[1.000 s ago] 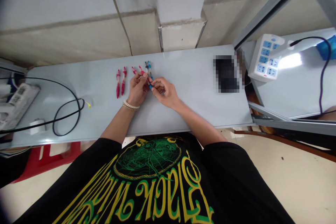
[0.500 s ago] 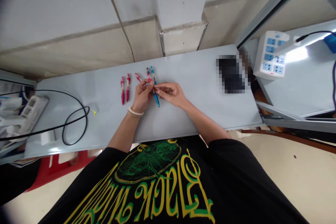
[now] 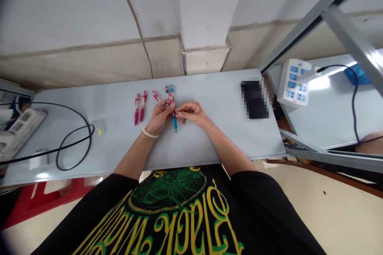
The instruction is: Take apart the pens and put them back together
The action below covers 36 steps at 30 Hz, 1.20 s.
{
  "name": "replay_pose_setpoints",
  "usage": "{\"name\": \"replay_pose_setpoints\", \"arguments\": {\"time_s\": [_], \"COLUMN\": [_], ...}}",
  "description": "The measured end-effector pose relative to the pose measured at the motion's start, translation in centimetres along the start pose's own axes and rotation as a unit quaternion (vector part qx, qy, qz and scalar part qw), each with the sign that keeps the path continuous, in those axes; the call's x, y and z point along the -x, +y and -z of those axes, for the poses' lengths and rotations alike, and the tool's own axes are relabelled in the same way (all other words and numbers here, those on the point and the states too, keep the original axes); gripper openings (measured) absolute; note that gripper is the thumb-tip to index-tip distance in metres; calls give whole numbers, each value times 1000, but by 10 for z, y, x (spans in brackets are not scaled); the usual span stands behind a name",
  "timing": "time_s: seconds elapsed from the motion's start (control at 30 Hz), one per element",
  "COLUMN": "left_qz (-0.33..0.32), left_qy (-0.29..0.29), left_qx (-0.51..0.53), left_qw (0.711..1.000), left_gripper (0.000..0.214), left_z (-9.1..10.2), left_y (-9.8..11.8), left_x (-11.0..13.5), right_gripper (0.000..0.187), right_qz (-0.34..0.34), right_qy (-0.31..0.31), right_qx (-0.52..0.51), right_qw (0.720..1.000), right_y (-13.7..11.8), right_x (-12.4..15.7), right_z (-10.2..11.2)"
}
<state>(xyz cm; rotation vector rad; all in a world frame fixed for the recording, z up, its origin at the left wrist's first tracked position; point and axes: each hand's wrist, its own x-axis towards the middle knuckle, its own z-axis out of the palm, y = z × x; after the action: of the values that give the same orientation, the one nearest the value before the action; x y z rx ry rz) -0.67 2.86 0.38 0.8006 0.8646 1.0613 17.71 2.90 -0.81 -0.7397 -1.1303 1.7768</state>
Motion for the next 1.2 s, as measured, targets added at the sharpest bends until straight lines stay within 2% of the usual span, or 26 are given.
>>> {"name": "replay_pose_setpoints", "arguments": {"time_s": [0.23,0.47,0.67,0.83,0.97,1.03,1.1,1.2], "left_qz": [-7,-60,-107,-125,-126,-123,-124,-118], "left_qy": [-1,86,90,111,141,151,154,163], "left_qx": [14,47,56,31,14,19,32,58], "left_qw": [1000,993,989,985,982,981,980,978], "left_gripper": [58,63,60,59,59,60,62,64], "left_z": [0,4,6,4,3,2,2,0], "left_y": [3,1,-3,-6,-9,-11,-13,-12], "left_x": [0,-3,-5,-4,-3,-3,-4,-4], "right_gripper": [46,59,63,65,47,38,37,51], "right_qz": [-4,-20,-48,24,135,170,169,107], "right_qy": [-4,29,-10,39,120,157,176,162], "right_qx": [-17,23,88,213,316,334,312,220], "right_qw": [1000,999,995,976,931,914,918,956], "right_y": [3,11,10,10,16,19,20,22], "right_x": [0,-1,2,6,8,9,9,10], "right_z": [-2,-10,-10,-12,-15,-16,-17,-19]}}
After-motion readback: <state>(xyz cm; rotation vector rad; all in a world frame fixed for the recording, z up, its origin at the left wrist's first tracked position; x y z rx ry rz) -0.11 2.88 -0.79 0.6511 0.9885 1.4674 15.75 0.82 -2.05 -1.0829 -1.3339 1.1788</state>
